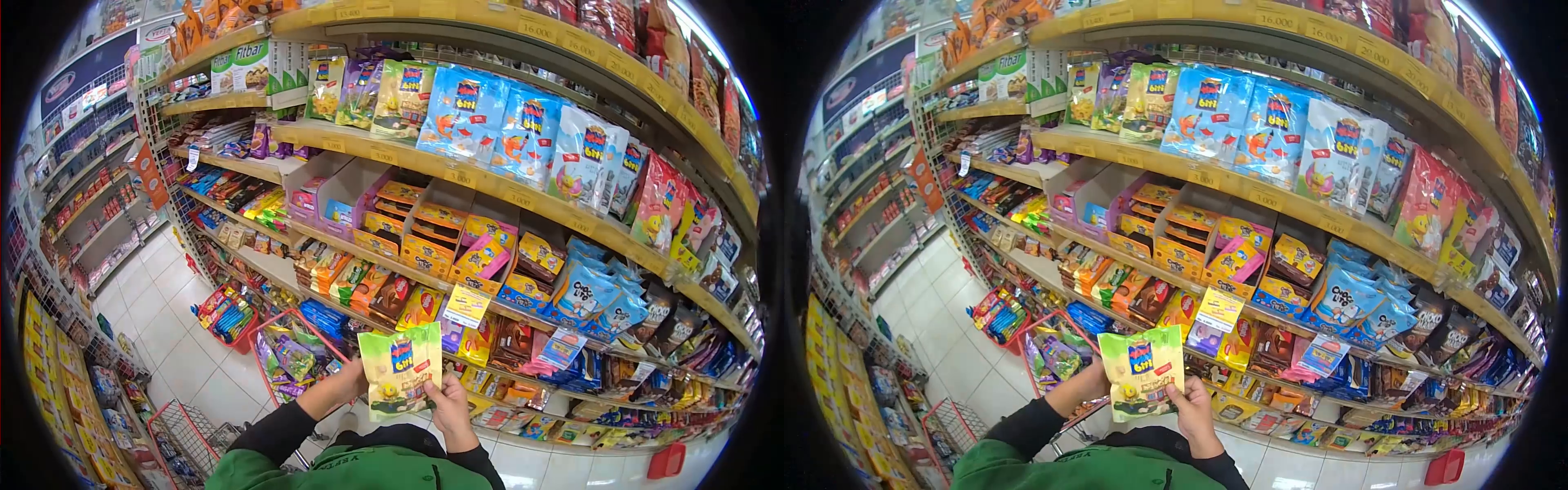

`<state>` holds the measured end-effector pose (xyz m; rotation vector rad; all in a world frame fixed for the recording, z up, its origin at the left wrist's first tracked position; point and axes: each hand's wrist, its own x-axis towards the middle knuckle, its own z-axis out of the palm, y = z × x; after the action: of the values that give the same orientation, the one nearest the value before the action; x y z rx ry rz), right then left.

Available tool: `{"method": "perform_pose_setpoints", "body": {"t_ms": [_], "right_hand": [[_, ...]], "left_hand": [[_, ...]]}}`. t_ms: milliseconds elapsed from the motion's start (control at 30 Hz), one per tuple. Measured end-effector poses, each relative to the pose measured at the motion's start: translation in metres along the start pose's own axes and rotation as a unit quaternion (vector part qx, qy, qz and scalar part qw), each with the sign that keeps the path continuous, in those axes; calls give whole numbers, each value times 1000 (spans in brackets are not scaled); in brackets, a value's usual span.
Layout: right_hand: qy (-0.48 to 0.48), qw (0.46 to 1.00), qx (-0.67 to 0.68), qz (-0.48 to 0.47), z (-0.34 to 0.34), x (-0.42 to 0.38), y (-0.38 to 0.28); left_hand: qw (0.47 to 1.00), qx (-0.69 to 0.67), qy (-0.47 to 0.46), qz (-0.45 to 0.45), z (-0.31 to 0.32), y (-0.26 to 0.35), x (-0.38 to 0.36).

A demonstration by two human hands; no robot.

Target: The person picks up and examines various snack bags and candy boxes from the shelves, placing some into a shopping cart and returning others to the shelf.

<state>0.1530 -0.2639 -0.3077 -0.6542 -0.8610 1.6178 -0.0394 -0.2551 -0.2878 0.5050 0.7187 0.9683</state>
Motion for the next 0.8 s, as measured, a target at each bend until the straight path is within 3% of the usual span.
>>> {"method": "perform_pose_setpoints", "body": {"t_ms": [33, 67, 167, 267, 300, 367, 433, 500, 600, 700, 800], "right_hand": [[-2, 1000, -13, 5, 3, 4, -1], [-5, 1000, -24, 11, 9, 7, 0], [-34, 997, -62, 38, 25, 12, 2], [-157, 960, -170, 155, 39, 12, -9], [-211, 944, -197, 157, 33, 16, -1], [-209, 939, -207, 178, 40, 17, 0], [-200, 946, -189, 168, 42, 19, 3], [-181, 949, -208, 151, 42, 23, -4], [-172, 961, -195, 92, 34, 34, -11], [-131, 977, -162, 54, 37, 42, -21], [-91, 989, -105, 44, 38, 48, -24]], "left_hand": [[981, 167, -65, 77, -11, -1, -6], [924, 328, -122, 151, -22, -1, -13], [936, 320, -73, 127, -1, 16, -32], [908, 373, -83, 172, -5, 29, -49], [850, 482, -102, 184, -13, 37, -57], [757, 599, -68, 250, -22, 58, -82], [839, 493, 97, 210, -42, 64, -113], [809, 507, 193, 228, -68, 60, -138], [712, 664, 224, 39, -124, 19, -167], [756, 570, 287, -145, -118, 1, -179], [804, 505, 295, -105, -105, -5, -189]]}}
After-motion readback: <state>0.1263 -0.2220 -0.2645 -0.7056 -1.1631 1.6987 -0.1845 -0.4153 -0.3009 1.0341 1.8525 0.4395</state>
